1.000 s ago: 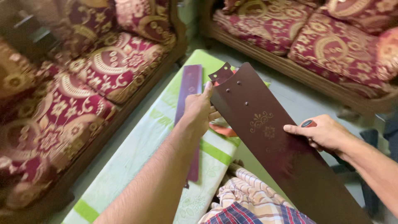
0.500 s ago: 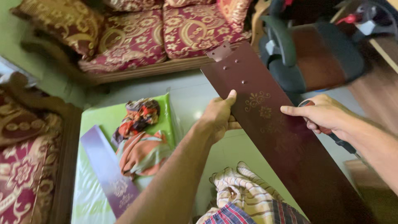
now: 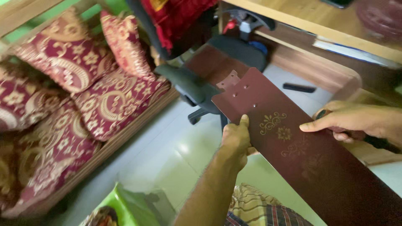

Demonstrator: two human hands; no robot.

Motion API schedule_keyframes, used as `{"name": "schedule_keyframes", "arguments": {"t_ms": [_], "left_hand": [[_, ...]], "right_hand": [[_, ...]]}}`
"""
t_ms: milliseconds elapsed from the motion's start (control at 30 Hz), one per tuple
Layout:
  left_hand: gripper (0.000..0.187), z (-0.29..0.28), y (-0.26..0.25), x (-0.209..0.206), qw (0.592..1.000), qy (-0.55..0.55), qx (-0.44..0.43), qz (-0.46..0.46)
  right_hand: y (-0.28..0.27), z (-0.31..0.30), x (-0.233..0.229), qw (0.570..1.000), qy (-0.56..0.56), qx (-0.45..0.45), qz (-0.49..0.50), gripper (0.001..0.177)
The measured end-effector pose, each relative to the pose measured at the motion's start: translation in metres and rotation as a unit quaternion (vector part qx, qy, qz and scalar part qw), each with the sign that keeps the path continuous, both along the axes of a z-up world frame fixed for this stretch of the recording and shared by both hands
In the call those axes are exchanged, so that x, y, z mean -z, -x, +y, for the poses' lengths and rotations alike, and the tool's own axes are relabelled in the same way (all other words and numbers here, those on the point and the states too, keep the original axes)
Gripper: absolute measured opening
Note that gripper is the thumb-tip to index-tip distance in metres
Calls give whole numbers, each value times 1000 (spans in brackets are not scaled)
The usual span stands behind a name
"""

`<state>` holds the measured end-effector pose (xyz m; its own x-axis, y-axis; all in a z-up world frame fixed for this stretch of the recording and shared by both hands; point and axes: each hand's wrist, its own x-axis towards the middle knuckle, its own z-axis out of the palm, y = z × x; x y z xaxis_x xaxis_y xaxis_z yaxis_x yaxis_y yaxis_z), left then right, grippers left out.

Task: The person uses a screwdriver to attach a decorative fan blade to the base of a red table fan. They align the blade, insert screws, and tighten them to secure the blade in place.

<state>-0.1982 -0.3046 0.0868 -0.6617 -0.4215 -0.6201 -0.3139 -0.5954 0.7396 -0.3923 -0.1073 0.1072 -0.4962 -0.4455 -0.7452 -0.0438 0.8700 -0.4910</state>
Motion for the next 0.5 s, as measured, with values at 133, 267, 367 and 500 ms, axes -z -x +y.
{"name": "schedule_keyframes", "arguments": {"t_ms": [133,267,367,500], "left_hand": [[45,23,49,-8,995,-15,93,-10],[44,37,93,-4,983,-13,180,10],[47,45,125,-3,976,2,218,3],[55,34,175,-3,972,30,232,0]], "right_hand": [[12,43,-9,998,23,16,55,54],[12,64,-31,972,65,225,14,51],[15,72,-39,963,92,245,64,51],[26,65,-45,937,91,305,143,42]]}}
